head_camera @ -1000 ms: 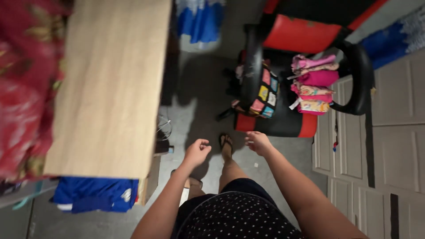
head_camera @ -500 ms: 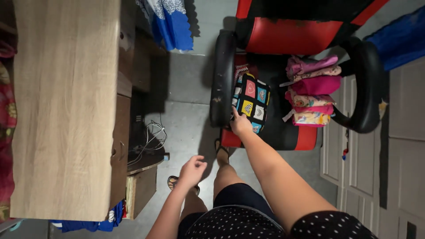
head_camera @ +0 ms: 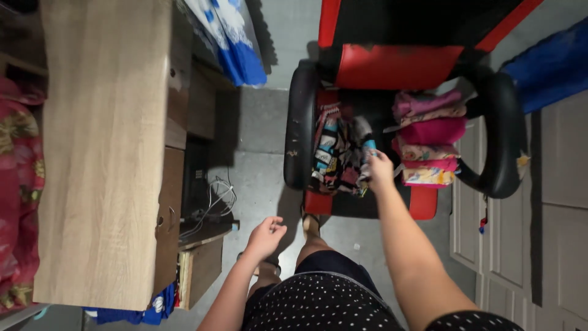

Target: The person folds a navy blue shirt, a pair of blue shorts, and a patterned garment on a wooden surface. Each item is flattened, folded into a rectangle, and then placed onto a red and black chair.

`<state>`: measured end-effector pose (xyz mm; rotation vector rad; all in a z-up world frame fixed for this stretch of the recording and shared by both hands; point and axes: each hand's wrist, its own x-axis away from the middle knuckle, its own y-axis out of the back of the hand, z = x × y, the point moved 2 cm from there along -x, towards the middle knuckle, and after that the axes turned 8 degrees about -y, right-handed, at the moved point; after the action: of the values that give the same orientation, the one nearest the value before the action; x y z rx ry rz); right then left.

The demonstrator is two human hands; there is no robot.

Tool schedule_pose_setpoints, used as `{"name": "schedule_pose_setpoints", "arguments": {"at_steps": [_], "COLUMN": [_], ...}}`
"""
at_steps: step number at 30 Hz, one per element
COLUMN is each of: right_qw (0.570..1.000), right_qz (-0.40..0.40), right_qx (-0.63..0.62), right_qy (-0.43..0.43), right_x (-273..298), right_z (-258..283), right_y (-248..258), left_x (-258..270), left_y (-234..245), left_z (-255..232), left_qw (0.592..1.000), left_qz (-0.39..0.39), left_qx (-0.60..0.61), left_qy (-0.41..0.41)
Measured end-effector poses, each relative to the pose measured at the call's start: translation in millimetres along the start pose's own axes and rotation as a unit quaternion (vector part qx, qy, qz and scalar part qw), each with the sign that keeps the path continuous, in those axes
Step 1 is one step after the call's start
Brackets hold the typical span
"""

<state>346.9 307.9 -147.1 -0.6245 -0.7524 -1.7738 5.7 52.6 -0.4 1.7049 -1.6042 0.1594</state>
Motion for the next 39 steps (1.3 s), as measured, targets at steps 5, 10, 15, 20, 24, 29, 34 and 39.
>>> {"name": "schedule_pose_setpoints", "arguments": {"at_steps": [5,10,15,20,24,29,34,39], "right_qw": [0.944,0.809,0.620,0.544,0.539,0.565,0.616,0.592], "right_qz": [0.263,0.511,0.712,0.762,0.774,0.775,0.740,0.751], "right_qx": [-0.197,-0.289,-0.322,-0.347,-0.329,-0.281,-0.270,-0.288], "right_qy": [0.018,-0.014,-0.070,-0.049,-0.048,-0.013,-0.002,0.053], "right_x": [116,260,341,394,417,385,409,368], "right_z": [124,219,267,282,278,276,269,239], "right_y": [37,14,-31,-68,-89,-103,-127,-144], "left_x": [-13,-14,-12,6,7,-12,-23,-53], "left_y": [18,22,37,61,94,173,169,66], "left_z": [-83,-153,-191,-182,-166,-130,-106,-66], "left_qw": [0.998,0.971,0.955,0.813,0.696,0.566,0.789,0.778], "left_qz": [0.033,0.040,-0.033,0.182,0.222,0.193,0.073,0.186], "left_qx": [0.015,-0.022,0.033,0.552,0.682,0.733,0.590,0.598], "left_qy": [-0.046,-0.236,-0.293,0.034,-0.045,-0.323,-0.158,0.049]}}
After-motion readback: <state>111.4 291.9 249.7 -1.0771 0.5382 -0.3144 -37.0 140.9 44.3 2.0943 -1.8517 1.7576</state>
